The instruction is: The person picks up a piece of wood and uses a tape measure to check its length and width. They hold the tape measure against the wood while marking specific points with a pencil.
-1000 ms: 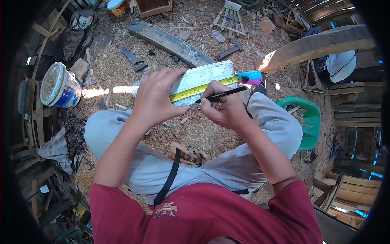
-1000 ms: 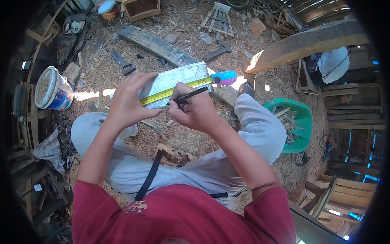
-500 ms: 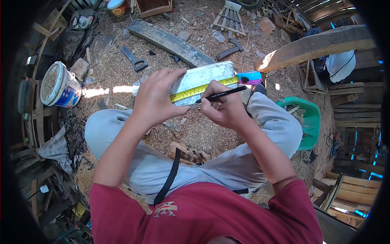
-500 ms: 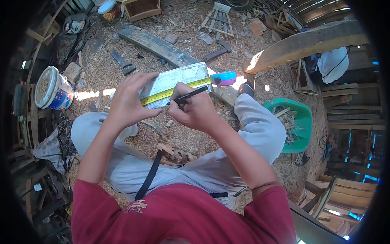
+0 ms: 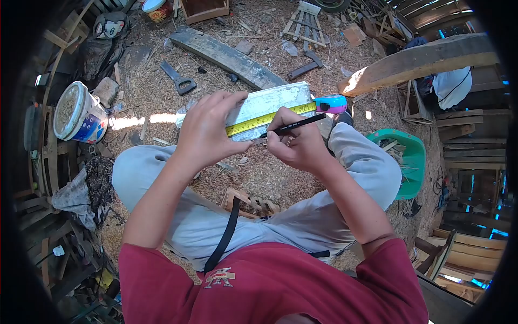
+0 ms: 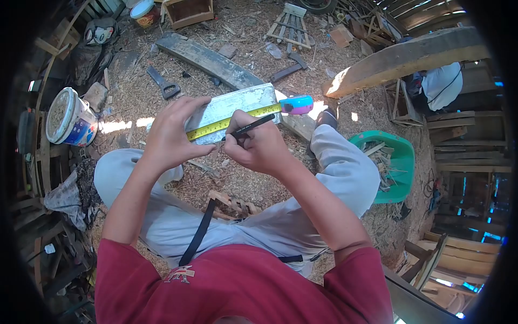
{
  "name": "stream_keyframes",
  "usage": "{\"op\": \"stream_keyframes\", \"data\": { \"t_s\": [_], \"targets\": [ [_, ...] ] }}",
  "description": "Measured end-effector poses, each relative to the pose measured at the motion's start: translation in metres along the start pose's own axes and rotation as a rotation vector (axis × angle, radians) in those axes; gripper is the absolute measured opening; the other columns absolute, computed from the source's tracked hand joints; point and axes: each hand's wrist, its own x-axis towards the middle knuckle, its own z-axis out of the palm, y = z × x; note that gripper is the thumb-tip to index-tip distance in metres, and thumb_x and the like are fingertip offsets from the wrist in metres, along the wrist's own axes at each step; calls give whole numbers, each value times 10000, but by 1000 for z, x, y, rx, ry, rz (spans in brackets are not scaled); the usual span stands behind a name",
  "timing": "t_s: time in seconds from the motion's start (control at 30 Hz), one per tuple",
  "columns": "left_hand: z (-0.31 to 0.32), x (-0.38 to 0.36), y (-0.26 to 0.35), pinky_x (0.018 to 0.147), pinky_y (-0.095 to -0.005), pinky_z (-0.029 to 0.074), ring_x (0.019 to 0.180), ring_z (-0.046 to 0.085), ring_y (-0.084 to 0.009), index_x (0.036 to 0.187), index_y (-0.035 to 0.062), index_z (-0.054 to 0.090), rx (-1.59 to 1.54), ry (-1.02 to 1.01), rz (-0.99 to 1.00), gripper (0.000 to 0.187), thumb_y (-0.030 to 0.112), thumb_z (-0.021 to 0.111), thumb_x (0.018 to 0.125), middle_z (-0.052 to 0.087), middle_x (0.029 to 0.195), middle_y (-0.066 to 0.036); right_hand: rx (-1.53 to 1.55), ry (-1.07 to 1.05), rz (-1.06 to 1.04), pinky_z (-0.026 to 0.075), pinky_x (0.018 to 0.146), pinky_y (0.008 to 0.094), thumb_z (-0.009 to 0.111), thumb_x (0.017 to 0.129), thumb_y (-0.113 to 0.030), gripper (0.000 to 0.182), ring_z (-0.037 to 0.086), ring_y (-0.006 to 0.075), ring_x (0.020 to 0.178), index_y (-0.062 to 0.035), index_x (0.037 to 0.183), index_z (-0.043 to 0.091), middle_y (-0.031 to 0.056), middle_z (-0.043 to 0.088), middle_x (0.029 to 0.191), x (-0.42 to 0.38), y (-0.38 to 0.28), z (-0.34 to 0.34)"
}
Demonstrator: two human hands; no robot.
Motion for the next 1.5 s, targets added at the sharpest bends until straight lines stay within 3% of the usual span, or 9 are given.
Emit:
{"op": "stream_keyframes", "data": {
  "t_s": [0.43, 0.73, 1.5],
  "targets": [
    [0, 0, 0, 944, -444, 527, 1094, 660, -347, 1351, 65, 650, -25, -6, -5, 829, 232, 923, 586, 682, 1177, -131, -3, 13, -31, 462, 614, 226, 706, 903, -33, 107, 543, 32, 697, -29, 909, 600, -13, 569, 792, 0, 3, 2],
    [1, -1, 0, 953, -444, 527, 1108, 651, -317, 1367, 98, 645, -10, -3, -6, 867, 273, 955, 575, 683, 1196, -100, 16, 9, -25, 459, 607, 228, 710, 896, -31, 102, 543, 35, 690, -28, 915, 610, -8, 577, 791, 1, 3, 2],
    [-1, -1, 1, 952, -443, 522, 1099, 662, -342, 1358, 81, 650, -9, -13, -8, 837, 236, 924, 582, 684, 1189, -117, -16, -2, -36, 468, 619, 232, 703, 889, -27, 94, 553, 39, 705, -26, 910, 611, -6, 583, 800, 0, 2, 1]
  ]
}}
